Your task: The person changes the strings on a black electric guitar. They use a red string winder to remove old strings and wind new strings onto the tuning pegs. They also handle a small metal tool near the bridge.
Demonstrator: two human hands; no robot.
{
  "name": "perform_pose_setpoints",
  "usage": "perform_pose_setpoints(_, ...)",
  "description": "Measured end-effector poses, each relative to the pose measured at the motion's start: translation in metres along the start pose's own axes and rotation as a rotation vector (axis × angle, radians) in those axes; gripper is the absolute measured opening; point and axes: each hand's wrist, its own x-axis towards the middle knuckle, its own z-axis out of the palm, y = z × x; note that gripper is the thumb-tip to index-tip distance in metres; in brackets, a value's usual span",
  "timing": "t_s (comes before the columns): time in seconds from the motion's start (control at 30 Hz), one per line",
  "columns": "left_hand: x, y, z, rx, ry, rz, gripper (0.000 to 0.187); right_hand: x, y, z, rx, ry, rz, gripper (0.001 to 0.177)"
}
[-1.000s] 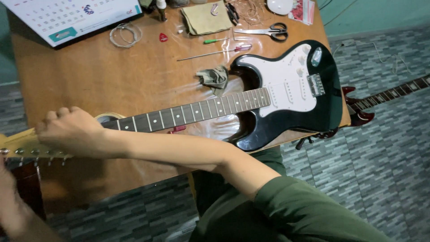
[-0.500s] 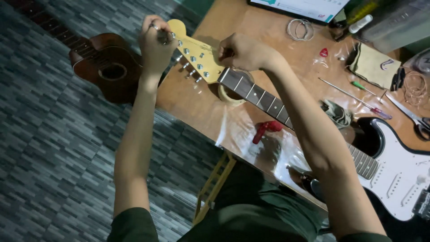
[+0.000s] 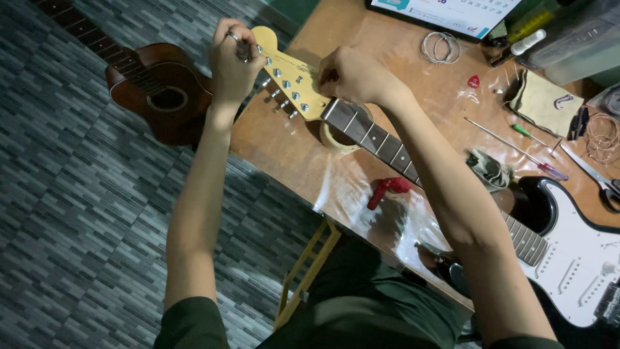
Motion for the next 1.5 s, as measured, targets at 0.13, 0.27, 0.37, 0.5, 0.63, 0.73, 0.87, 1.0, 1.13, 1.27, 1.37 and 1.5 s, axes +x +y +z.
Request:
perform_pose_setpoints(0.13,-0.002,-0.006,0.002,0.015,0.023,-0.004,0.017,-0.002,-0.006,0.000,0.085,0.026,-0.035,0.004)
perform_pose_setpoints(0.27,-0.001,0.000,0.000,0.069,0.022,-0.045,0.014,-0.001,-0.004,0.000,0.059,0.012,-0.005,0.005)
perform_pose_setpoints(0.37,0.000,0.000,0.001,0.049,0.033,-0.029,0.015,-0.003,-0.010,0.000,0.075,0.038,-0.025,0.004)
perform_pose_setpoints(0.5,0.000,-0.003,0.002,0.055,0.038,-0.010,0.014,-0.001,-0.006,0.002,0.062,0.072,-0.048,0.004)
perform_pose_setpoints(0.63,-0.001,0.001,-0.001,0.084,0.029,-0.001,0.017,-0.001,-0.010,0.001,0.072,0.037,-0.004,0.003)
perform_pose_setpoints(0.73,-0.001,0.002,0.000,0.097,0.027,-0.019,0.016,-0.001,-0.012,0.001,0.066,0.050,-0.024,0.003)
perform_pose_setpoints(0.87,0.001,0.005,-0.001,0.088,0.041,0.002,0.016,0.003,-0.009,0.003,0.073,0.062,-0.033,0.008)
perform_pose_setpoints(1.0,0.000,0.002,0.003,0.076,0.041,-0.027,0.016,0.002,-0.010,0.004,0.082,0.071,-0.039,0.003)
perform_pose_setpoints(1.13,0.000,-0.001,-0.001,0.092,0.018,-0.062,0.025,0.007,-0.022,0.013,0.139,0.227,-0.151,0.002)
perform_pose_setpoints(1.27,-0.001,-0.007,0.005,0.061,0.008,-0.171,0.020,0.031,-0.021,0.040,0.212,0.440,-0.165,0.006)
perform_pose_setpoints(1.37,-0.002,-0.011,0.005,0.046,-0.003,-0.183,0.017,0.051,-0.017,0.051,0.173,0.514,-0.234,0.007)
perform_pose_setpoints(1.5,-0.001,-0.017,0.008,0.041,-0.010,-0.183,0.018,0.061,-0.026,0.046,0.167,0.467,-0.129,0.010)
